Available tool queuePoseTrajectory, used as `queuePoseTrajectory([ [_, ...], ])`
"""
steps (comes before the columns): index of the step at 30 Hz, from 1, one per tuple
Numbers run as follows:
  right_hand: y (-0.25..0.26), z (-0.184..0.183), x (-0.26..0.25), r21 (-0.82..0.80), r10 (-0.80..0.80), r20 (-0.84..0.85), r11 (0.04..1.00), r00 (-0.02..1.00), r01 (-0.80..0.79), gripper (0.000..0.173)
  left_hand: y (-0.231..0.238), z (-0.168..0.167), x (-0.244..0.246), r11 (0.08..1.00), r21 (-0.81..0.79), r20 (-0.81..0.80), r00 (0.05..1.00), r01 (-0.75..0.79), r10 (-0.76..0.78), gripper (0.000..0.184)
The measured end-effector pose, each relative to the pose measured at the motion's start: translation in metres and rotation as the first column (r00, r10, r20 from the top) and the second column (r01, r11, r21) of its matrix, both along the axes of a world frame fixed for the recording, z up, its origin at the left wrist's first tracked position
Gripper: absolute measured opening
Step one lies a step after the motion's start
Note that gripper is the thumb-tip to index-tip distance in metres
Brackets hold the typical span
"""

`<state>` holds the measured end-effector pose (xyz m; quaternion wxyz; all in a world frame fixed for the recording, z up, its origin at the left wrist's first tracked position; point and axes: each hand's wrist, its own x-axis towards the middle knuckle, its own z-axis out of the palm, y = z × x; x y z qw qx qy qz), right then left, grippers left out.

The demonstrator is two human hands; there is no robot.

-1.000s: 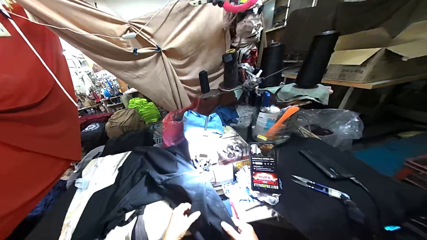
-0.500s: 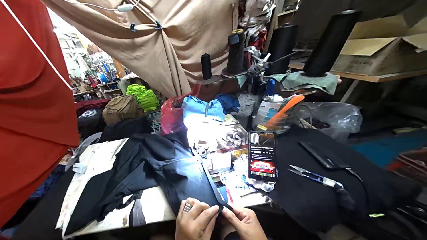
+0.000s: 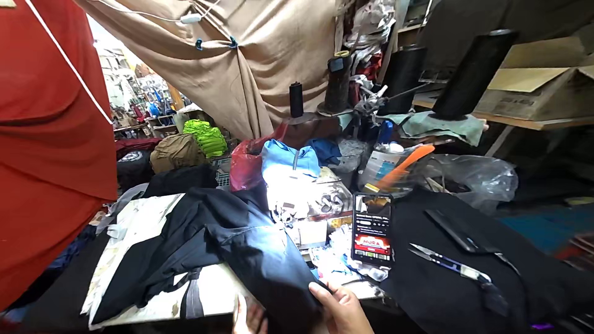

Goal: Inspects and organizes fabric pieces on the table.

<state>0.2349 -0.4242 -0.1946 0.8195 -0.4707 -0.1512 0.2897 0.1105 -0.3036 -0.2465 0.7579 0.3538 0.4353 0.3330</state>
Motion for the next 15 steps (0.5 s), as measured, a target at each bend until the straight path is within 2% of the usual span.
queuePoseTrajectory([
  [1, 0.0, 0.001, 0.0, 0.008, 0.005, -0.005, 1.0, 1.0, -0.004, 0.01, 0.004, -0.003, 0.001, 0.977, -0.196, 0.062, 0.995, 0.088, -0.077, 0.075],
  [2, 0.0, 0.001, 0.001, 0.012, 0.013, 0.004, 1.0, 1.0, -0.013, 0.011, 0.007, -0.008, 0.002, 0.938, -0.299, 0.159, 0.978, 0.176, -0.133, 0.088],
  [3, 0.0, 0.001, 0.001, 0.011, 0.017, 0.024, 1.0, 1.0, -0.017, 0.012, 0.008, -0.011, 0.004, 0.916, -0.337, 0.256, 0.957, 0.217, -0.133, 0.092],
  [5, -0.001, -0.003, 0.002, 0.007, 0.024, 0.079, 1.0, 0.997, -0.024, 0.015, 0.012, -0.009, 0.009, 0.944, -0.286, 0.393, 0.919, 0.162, -0.038, 0.076],
  [6, -0.001, -0.005, 0.002, -0.007, 0.028, 0.107, 1.0, 0.994, -0.027, 0.017, 0.016, -0.004, 0.012, 0.971, -0.229, 0.398, 0.917, 0.074, 0.024, 0.062],
  [8, -0.003, -0.013, 0.002, -0.067, 0.033, 0.196, 0.998, 0.98, -0.02, 0.021, 0.023, 0.014, 0.013, 0.981, -0.068, 0.279, 0.94, -0.183, 0.195, 0.042],
  [10, -0.005, -0.03, 0.001, -0.162, 0.054, 0.335, 0.987, 0.941, 0.001, 0.021, 0.035, 0.029, 0.004, 0.919, 0.22, 0.163, 0.941, -0.329, 0.298, 0.045],
  [11, -0.005, -0.039, -0.001, -0.22, 0.071, 0.396, 0.975, 0.915, 0.019, 0.02, 0.043, 0.032, -0.003, 0.861, 0.374, 0.128, 0.938, -0.346, 0.321, 0.048],
  [13, -0.004, -0.055, -0.008, -0.309, 0.094, 0.468, 0.949, 0.879, 0.063, 0.024, 0.055, 0.032, -0.012, 0.725, 0.576, 0.108, 0.914, -0.378, 0.39, 0.039],
  [14, -0.003, -0.06, -0.011, -0.337, 0.091, 0.489, 0.937, 0.868, 0.092, 0.024, 0.059, 0.03, -0.013, 0.687, 0.629, 0.095, 0.913, -0.365, 0.398, 0.035],
  [15, -0.002, -0.065, -0.011, -0.353, 0.083, 0.5, 0.929, 0.862, 0.115, 0.023, 0.061, 0.028, -0.017, 0.701, 0.651, 0.051, 0.938, -0.292, 0.343, 0.038],
])
